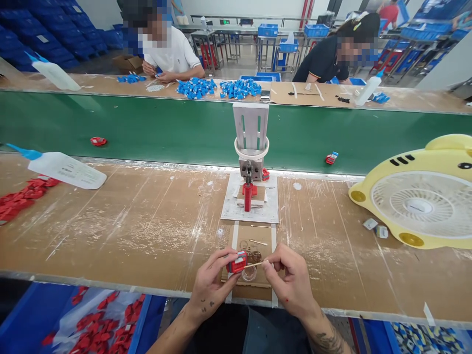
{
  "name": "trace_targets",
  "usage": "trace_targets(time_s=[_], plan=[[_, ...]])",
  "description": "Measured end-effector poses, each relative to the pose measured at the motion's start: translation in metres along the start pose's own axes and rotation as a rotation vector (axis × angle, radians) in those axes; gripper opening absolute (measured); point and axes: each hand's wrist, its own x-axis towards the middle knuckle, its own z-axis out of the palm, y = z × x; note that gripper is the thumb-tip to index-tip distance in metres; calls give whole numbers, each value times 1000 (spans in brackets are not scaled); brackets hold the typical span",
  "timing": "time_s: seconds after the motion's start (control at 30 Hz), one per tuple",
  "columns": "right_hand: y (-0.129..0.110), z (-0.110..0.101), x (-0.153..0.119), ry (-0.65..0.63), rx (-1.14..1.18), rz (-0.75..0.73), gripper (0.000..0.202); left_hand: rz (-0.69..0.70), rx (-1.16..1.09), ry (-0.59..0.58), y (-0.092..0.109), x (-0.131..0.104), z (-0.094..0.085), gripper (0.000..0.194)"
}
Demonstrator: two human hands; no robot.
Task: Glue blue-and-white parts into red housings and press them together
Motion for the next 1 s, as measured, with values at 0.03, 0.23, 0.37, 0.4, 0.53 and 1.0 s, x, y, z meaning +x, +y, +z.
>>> trace_targets(time_s=[0.03,0.23,0.37,0.4,0.53,1.0], plan=[[-2,0,0,-1,-29,-29,24,-4,3,-5,0,0,0,30],[-4,-2,0,-15,-84,-81,21,-56,-8,-51,-1,0,-1,30],[0,-6,-2,-15,-37,-67,21,-120,-17,-58,-5,-1,-3,28],[1,-6,-2,-30,-51,-69,22,-136,-22,-47,-7,-1,-4,28],[8,0,-7,-144,-166,-120,25,-204,-14,-2,-15,-4,-5,30],[10,3,-9,-174,-191,-120,24,-261,-31,29,-18,-6,-7,30]])
